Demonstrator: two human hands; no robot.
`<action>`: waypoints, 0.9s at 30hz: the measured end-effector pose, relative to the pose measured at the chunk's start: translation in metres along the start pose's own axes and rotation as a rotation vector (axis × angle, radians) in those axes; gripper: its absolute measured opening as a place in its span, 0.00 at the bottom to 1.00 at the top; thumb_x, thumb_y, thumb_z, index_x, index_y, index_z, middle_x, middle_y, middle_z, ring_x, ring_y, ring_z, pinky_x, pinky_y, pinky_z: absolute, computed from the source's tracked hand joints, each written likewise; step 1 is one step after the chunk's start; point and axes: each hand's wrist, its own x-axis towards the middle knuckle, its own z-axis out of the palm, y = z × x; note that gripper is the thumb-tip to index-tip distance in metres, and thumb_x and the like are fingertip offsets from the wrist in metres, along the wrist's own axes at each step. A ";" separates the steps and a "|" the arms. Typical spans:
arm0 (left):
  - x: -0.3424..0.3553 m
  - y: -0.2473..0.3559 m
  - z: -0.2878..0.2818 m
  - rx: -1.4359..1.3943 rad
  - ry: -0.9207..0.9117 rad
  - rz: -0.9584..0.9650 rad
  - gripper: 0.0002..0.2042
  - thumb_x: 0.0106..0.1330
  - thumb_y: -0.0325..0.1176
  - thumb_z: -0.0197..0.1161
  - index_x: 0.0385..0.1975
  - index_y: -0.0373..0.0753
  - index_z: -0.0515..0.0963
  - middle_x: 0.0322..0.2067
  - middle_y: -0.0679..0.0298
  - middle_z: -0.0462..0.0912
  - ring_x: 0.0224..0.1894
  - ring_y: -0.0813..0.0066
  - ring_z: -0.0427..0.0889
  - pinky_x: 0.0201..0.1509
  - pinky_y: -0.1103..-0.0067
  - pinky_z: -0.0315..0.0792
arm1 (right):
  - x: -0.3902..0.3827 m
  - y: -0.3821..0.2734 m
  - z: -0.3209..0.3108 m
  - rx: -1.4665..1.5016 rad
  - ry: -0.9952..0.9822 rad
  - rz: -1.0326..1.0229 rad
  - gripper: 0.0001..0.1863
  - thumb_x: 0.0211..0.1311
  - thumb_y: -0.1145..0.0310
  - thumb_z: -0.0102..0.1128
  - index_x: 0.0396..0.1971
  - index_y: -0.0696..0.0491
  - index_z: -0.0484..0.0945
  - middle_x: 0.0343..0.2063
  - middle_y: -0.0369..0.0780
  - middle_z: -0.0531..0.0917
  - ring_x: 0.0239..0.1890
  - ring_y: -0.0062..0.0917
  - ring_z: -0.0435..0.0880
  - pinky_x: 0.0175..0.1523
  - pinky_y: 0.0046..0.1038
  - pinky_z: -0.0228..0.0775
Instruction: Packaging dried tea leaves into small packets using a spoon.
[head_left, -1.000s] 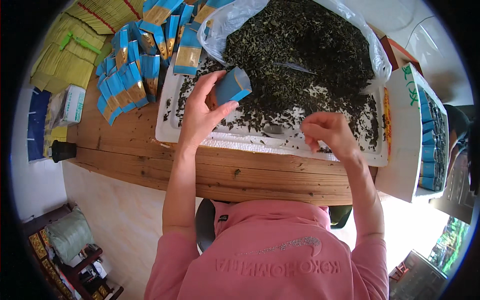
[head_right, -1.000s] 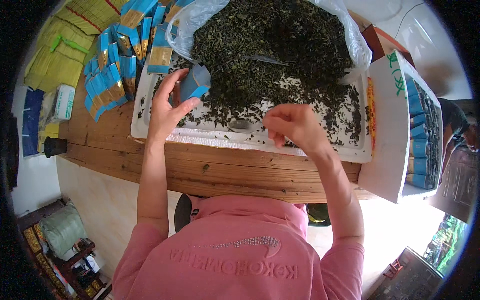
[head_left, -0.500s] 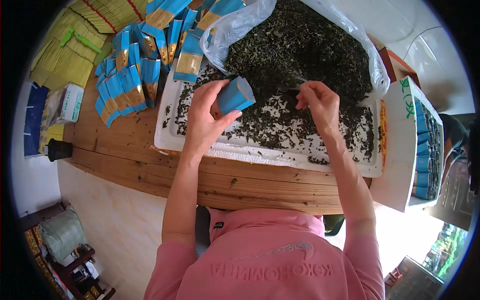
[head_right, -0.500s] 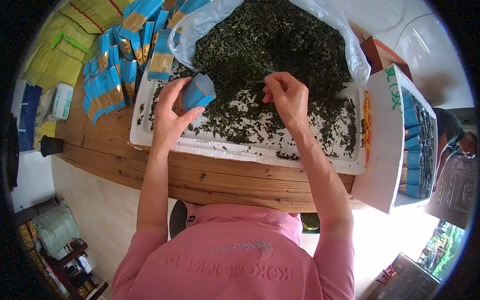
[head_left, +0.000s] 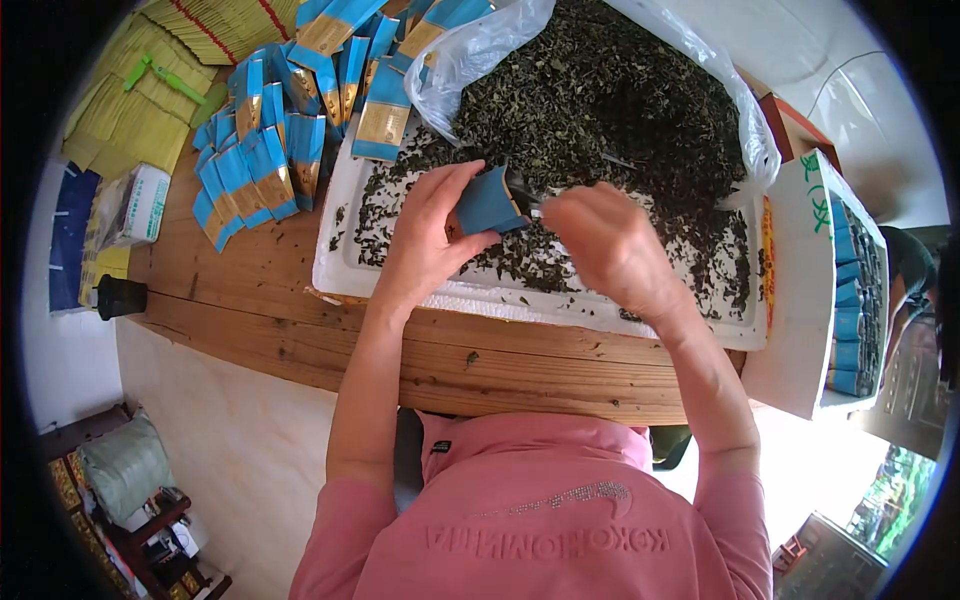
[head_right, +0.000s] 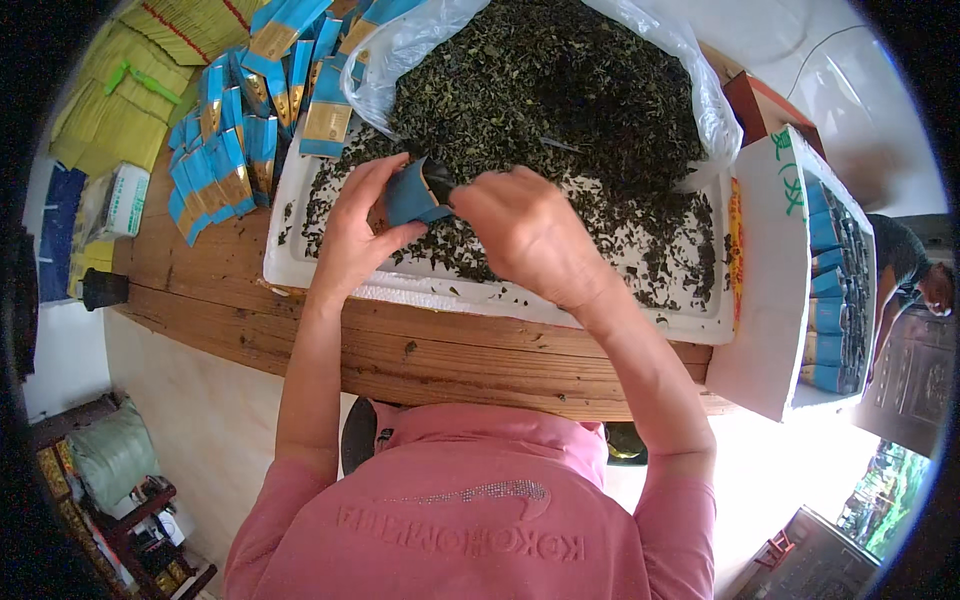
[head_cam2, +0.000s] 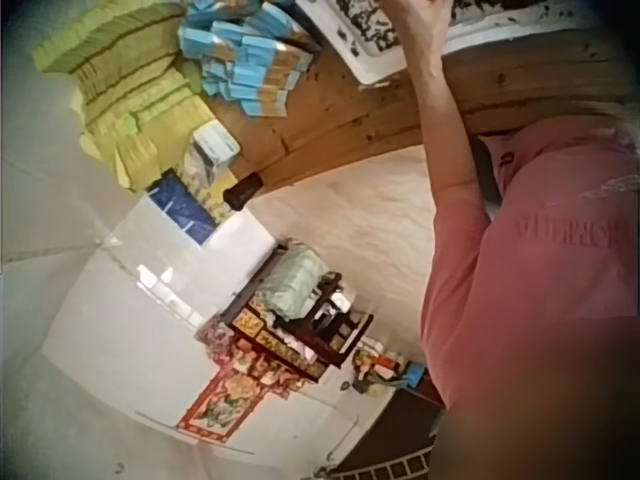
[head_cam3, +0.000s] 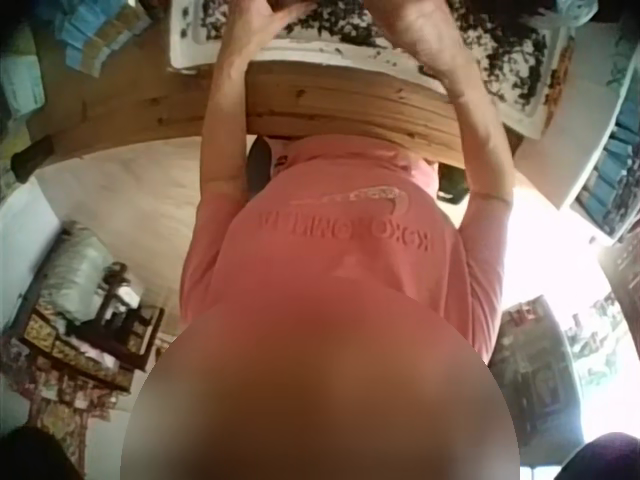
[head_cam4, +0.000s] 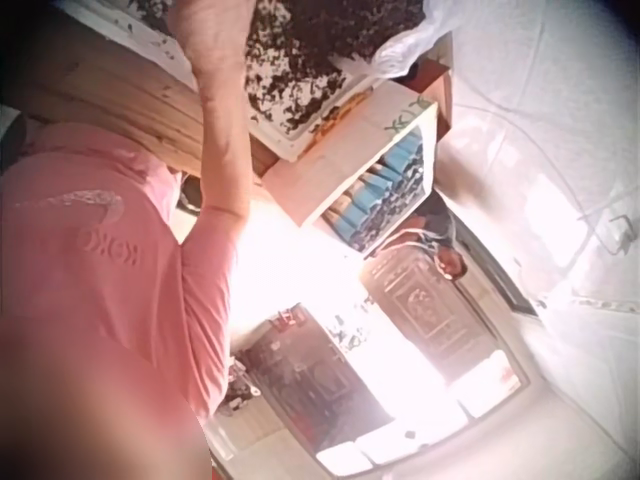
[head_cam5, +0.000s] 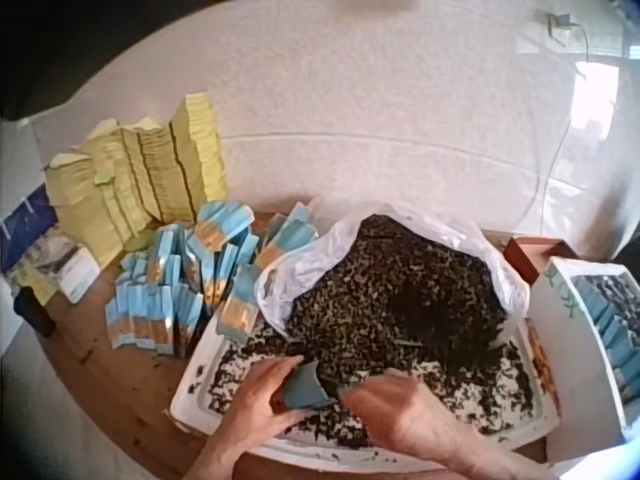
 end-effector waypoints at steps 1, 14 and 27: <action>0.000 -0.001 0.000 -0.013 -0.010 -0.010 0.35 0.47 0.23 0.73 0.60 0.40 0.69 0.56 0.63 0.69 0.55 0.71 0.73 0.50 0.77 0.73 | 0.003 -0.002 0.002 -0.079 -0.048 -0.071 0.05 0.54 0.84 0.58 0.31 0.61 0.78 0.26 0.42 0.81 0.25 0.35 0.80 0.32 0.32 0.73; 0.002 0.007 -0.007 0.024 0.221 -0.032 0.30 0.50 0.25 0.72 0.56 0.35 0.71 0.51 0.60 0.73 0.51 0.70 0.76 0.50 0.77 0.73 | -0.029 -0.001 0.000 0.939 0.079 1.123 0.10 0.65 0.69 0.56 0.33 0.62 0.80 0.23 0.40 0.83 0.21 0.23 0.83 0.26 0.21 0.71; 0.003 -0.002 -0.011 -0.133 0.199 -0.095 0.30 0.51 0.31 0.72 0.57 0.35 0.72 0.52 0.63 0.75 0.50 0.74 0.74 0.50 0.77 0.70 | -0.019 0.047 0.036 0.790 0.477 1.053 0.11 0.65 0.70 0.58 0.36 0.65 0.78 0.27 0.44 0.83 0.25 0.27 0.85 0.32 0.23 0.76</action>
